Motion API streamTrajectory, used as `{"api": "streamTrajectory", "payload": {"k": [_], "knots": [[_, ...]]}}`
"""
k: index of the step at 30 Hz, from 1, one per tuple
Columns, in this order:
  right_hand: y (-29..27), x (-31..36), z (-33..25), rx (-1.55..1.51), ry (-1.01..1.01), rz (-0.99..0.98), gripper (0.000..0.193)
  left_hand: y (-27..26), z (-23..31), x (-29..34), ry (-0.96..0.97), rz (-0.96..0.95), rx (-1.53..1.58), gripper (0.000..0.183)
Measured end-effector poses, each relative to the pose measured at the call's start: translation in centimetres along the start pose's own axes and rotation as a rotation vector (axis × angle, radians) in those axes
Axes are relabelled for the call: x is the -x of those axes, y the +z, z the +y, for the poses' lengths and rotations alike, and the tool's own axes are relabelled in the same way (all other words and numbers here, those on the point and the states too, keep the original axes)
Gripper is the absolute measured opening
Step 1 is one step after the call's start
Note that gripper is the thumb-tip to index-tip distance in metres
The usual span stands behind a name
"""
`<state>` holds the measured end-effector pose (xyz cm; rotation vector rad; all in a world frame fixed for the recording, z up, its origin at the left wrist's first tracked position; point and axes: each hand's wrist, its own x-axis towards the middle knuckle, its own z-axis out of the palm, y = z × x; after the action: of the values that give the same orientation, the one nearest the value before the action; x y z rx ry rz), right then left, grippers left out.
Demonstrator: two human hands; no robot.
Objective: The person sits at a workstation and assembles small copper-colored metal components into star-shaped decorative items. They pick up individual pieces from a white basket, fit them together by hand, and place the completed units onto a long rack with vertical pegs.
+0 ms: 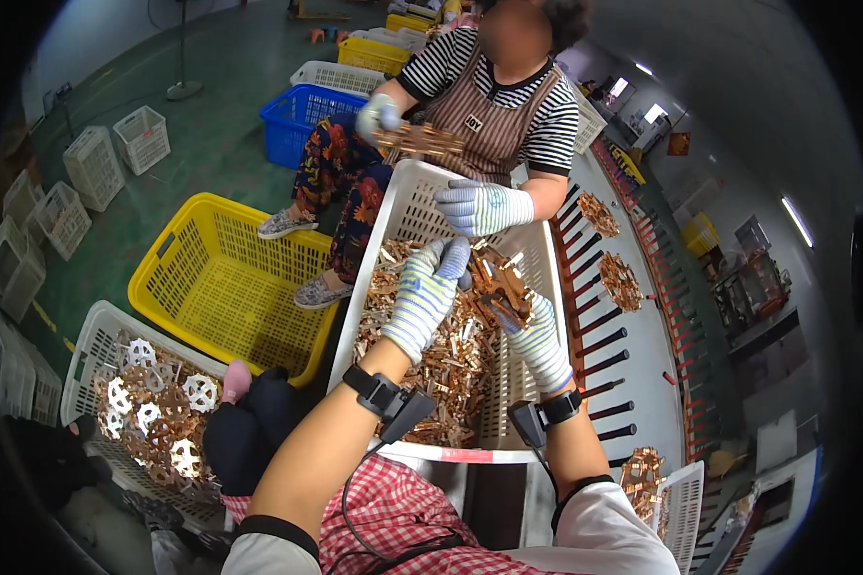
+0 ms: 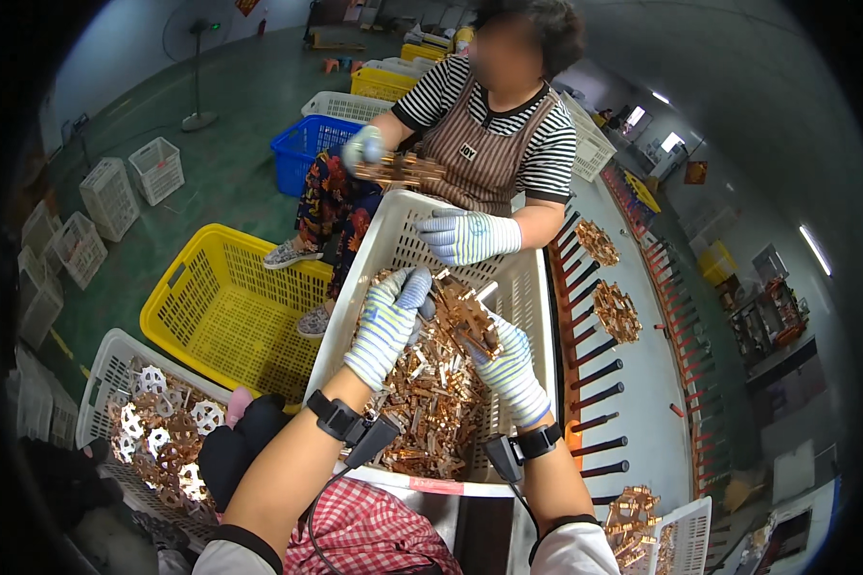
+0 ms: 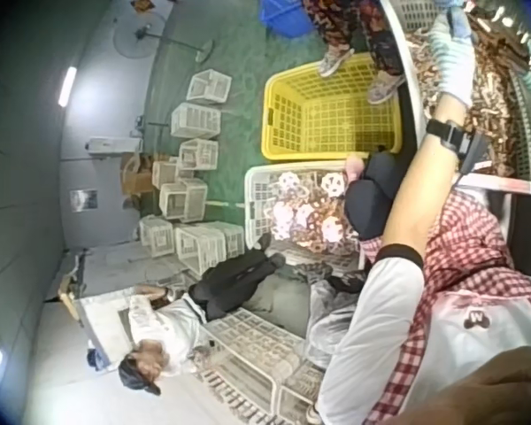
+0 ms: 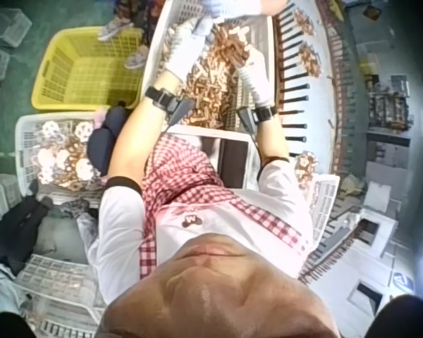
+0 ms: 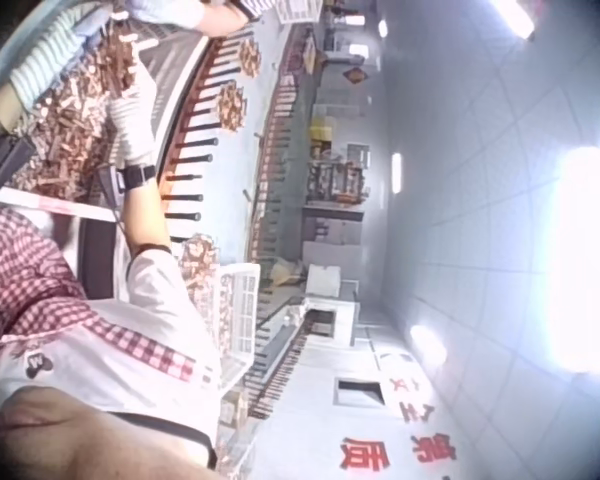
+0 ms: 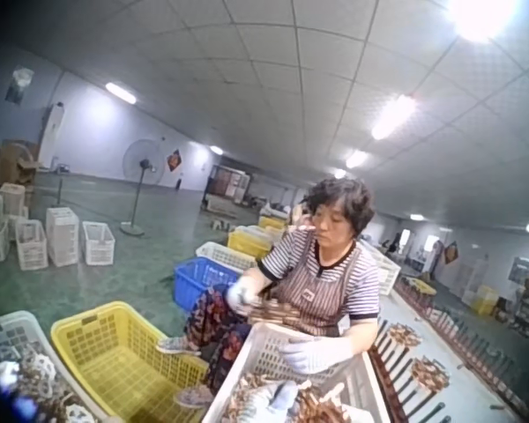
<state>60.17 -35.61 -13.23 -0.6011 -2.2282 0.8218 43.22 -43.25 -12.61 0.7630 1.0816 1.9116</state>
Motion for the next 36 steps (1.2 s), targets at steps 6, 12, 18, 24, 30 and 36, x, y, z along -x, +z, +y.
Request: {"api": "streamTrajectory", "payload": {"k": [6,12,18,24,30,36], "knots": [[0.2,0.0,1.5,-0.103,-0.036,-0.008,0.042,-0.3,-0.6,-0.5,0.034,0.018,0.006,0.028],[-0.7,0.1,0.2,0.047,-0.053,-0.022,0.048,-0.4,-0.9,-0.6,0.429,0.072,-0.754,0.027],[-0.7,0.6,0.7,-0.042,0.045,-0.016,0.042,-0.8,-1.7,-0.8,-0.056,-0.081,-0.015,0.029],[-0.1,1.1,2.0,-0.32,0.071,0.062,0.019,-1.0,-1.6,-1.2,0.342,-0.037,-0.704,0.029],[-0.5,1.1,4.9,-0.488,0.181,0.161,0.011,0.5,-2.7,-0.2,0.113,-0.158,-0.396,0.028],[0.2,0.4,1.5,0.183,-0.003,-0.038,0.042,0.4,-2.8,-0.5,0.071,-0.241,-0.161,0.026]]}}
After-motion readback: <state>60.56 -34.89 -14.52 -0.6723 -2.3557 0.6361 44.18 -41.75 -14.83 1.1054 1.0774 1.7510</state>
